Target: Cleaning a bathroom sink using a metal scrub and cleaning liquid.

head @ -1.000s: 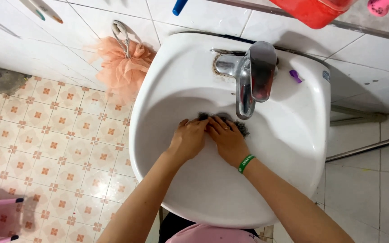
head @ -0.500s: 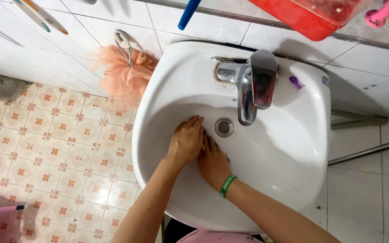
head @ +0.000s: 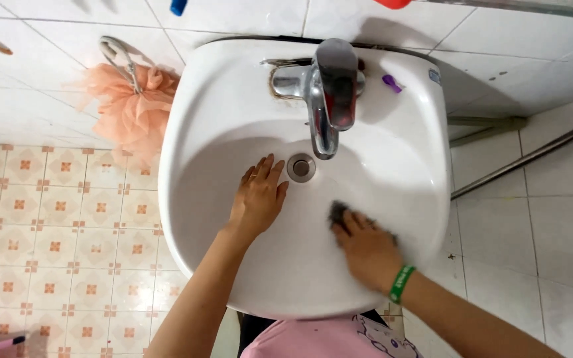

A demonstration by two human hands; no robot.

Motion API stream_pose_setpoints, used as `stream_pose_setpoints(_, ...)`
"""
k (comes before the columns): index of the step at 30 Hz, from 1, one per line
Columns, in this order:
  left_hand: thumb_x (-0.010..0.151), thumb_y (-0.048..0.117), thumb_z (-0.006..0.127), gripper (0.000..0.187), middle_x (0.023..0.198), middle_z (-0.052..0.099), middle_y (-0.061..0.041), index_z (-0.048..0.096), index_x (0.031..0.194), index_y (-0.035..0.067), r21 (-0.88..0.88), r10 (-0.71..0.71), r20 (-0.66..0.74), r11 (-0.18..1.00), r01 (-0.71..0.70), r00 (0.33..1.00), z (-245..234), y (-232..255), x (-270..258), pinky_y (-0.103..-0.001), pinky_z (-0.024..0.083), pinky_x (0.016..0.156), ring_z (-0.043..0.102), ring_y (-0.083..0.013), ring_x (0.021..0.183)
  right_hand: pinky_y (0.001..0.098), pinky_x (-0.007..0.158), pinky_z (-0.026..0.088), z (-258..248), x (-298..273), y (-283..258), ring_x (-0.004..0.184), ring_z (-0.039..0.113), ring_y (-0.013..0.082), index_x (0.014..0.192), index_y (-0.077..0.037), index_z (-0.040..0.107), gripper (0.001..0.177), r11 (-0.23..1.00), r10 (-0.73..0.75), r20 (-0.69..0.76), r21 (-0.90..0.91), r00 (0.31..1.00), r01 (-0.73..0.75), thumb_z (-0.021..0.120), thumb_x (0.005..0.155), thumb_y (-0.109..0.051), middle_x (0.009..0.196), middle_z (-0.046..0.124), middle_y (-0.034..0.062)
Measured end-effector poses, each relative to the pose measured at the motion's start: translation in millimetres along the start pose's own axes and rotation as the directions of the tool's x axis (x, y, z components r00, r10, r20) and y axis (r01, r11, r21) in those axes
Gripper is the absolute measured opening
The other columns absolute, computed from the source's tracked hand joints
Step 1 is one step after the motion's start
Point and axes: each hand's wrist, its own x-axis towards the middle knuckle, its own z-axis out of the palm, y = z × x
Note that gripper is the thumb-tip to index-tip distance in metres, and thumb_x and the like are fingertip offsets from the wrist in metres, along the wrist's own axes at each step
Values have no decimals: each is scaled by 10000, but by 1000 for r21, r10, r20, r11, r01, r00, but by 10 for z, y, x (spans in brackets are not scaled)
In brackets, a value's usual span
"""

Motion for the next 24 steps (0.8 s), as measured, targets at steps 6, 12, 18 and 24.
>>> stream_pose_setpoints(6,986,246,590,443,1485,559,-174,578,1379,41,-249,59,163,968,-17,985,-108,475,221,-450,489,1077,610,-370,1260,459,1041,475,-47,-25,-919,1367,497,336,1443,-90,542,490,780,-202,-389,491,899,388,479,960,-141,1528,473,185)
stream_pose_setpoints(12,1004,290,551,465,1523,494,-174,543,1416,73,-303,112,394,953,14,912,74,555,251,-464,473,1049,585,-373,1260,479,1133,331,-232,-617,201,1451,347,286,1459,-208,540,488,997,-10,101,76,995,3,451,979,-228,1636,360,80)
stream_pose_setpoints(18,1011,259,533,465,1533,460,-175,517,1437,73,-306,164,441,952,-24,882,238,559,216,-469,413,1083,494,-373,1351,473,1181,190,-269,-439,417,1526,225,358,1491,-76,446,548,927,129,-72,-346,989,-146,372,958,-183,1648,291,172)
stream_pose_setpoints(24,1001,236,522,472,1537,499,-143,512,1451,94,-432,208,462,902,14,862,-50,770,141,-441,434,1093,541,-345,1327,484,1183,150,-295,-661,181,1494,200,313,1505,-137,449,524,976,164,160,115,973,-184,414,986,-202,1669,257,143)
